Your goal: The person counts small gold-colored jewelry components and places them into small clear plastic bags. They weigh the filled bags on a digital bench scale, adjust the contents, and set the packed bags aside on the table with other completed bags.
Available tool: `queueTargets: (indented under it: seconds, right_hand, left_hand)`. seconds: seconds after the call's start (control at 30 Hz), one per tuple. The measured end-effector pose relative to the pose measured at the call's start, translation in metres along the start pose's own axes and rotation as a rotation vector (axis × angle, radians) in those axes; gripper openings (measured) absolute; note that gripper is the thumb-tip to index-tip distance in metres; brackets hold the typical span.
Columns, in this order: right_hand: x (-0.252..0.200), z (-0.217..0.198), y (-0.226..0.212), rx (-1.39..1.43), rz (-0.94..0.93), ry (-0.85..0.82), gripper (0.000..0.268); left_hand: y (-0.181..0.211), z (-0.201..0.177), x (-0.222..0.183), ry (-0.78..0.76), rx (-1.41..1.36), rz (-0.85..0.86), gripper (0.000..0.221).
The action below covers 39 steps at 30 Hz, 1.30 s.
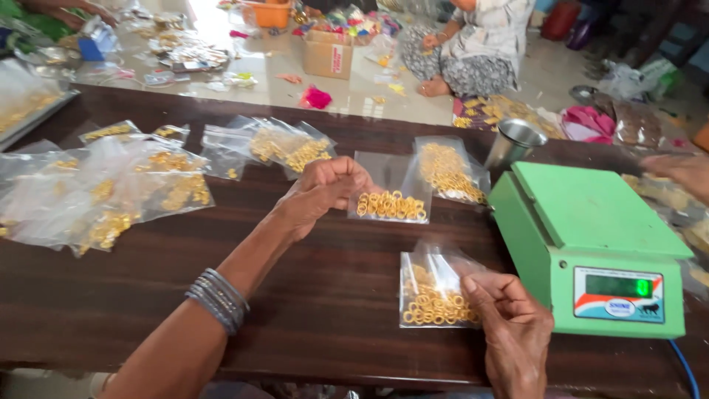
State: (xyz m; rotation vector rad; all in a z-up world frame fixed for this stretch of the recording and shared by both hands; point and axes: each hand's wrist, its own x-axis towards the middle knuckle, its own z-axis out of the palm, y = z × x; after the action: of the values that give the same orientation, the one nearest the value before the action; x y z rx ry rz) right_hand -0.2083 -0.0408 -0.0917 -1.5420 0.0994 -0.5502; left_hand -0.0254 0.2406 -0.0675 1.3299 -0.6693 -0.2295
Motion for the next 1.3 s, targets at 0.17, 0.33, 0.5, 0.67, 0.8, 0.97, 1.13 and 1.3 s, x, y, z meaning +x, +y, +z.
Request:
queueTargets:
  seconds: [0.17, 0.33, 0.5, 0.67, 0.8, 0.97, 1.13, 1.3]
  right_hand:
    - [0.019, 0.015, -0.031, -0.228, 0.037, 0.047, 0.013]
    - [0.07, 0.021, -0.021, -0.086, -0.149, -0.018, 0.017]
    - [0.108, 0.032, -0.031, -0.046, -0.035, -0.065, 0.021]
    - [0.145, 0.033, -0.011, 0.086, -0.014, -0.109, 0.019]
    - [0.198, 0.043, 0.021, 0.018, -0.077, 0.018, 0.009]
    - [0.236, 0.056, 0.05, -0.029, -0.141, 0.043, 0.011]
    - [0.245, 0.066, 0.066, -0.357, -0.252, 0.094, 0.016]
    - [0.255, 0.067, 0.084, -0.88, -0.639, 0.235, 0.024]
  left_hand:
    - [0.01, -0.011, -0.001, 0.039, -0.071, 0.122, 0.028]
    - [0.026, -0.012, -0.006, -0.027, -0.219, 0.148, 0.034]
    - [0.037, -0.009, -0.009, 0.135, -0.114, 0.137, 0.037]
    - [0.022, -0.015, -0.005, 0.153, -0.084, 0.166, 0.037]
    - [0.017, -0.013, -0.004, 0.145, -0.123, 0.122, 0.03]
    - [0.007, -0.018, 0.001, 0.127, -0.223, 0.079, 0.03]
    - [0.017, -0.007, -0.003, 0.171, -0.191, 0.035, 0.034]
    - [-0.003, -0.014, 0.002, 0.267, -0.163, -0.008, 0.039]
